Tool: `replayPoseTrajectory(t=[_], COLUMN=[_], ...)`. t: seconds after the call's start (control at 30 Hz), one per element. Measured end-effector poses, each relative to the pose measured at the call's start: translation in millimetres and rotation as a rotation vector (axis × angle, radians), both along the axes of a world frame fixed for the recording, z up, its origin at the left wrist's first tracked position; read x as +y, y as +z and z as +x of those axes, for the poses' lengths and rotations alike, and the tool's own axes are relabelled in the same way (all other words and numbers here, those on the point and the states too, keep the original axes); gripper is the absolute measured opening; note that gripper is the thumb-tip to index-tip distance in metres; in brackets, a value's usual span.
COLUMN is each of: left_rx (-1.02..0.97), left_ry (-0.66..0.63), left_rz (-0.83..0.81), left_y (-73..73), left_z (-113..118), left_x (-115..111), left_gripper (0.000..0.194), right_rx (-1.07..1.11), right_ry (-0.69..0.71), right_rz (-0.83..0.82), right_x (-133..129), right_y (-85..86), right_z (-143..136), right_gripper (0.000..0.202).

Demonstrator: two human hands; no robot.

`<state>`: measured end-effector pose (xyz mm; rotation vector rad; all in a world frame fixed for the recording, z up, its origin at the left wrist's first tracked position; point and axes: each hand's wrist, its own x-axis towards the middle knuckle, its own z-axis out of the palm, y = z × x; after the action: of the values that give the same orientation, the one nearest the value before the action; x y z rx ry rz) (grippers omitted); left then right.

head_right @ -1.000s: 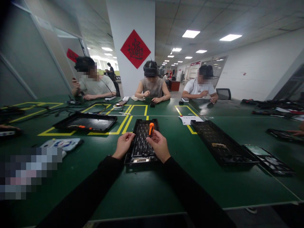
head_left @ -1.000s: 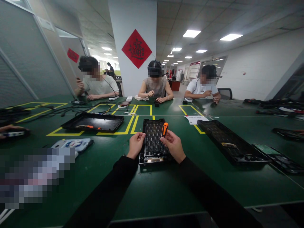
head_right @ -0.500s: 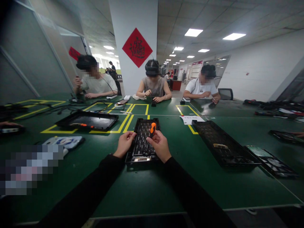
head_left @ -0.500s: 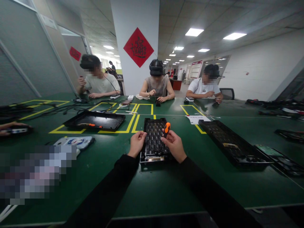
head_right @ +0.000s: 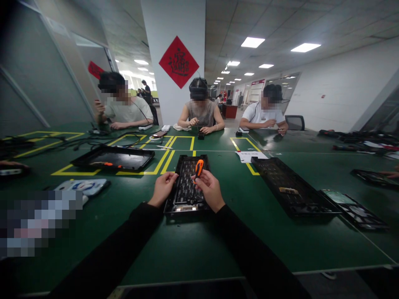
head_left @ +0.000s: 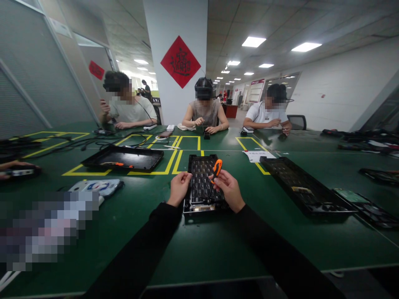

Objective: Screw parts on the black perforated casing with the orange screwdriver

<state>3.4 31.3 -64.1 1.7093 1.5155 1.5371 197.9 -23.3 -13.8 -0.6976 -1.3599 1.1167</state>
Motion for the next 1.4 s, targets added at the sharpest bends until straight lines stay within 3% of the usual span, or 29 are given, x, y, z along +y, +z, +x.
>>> replayPoseTrajectory(t=[0.47,0.67,1.17,1.4], left_rx=[0.008,0.025,-0.033,-0.065], left_ry=[-0.004,0.009,-0.006,-0.031], left_rz=[-0.007,-0.01,-0.005,-0.029], left_y=[3.8,2.9,4.3,1.6], left_z=[0.5,-0.1,1.7,0.6], left_x=[-2.4,-1.8,-2.8,-0.1], left_gripper=[0.028,0.028,0.03,0.03], right_rx=[0.005,0.0,-0.079,-0.033], right_ry=[-0.067,-0.029,-0.013,0.019], right_rz=[0.024,-0.009,-0.002,0.005], right_x=[3.8,0.1,2.0,1.9], right_y=[-3.6,-0.2,-2.9,-1.0], right_z=[-0.4,-0.3,0.7,-1.0], right_gripper=[0.043,0.033,0.049,0.039])
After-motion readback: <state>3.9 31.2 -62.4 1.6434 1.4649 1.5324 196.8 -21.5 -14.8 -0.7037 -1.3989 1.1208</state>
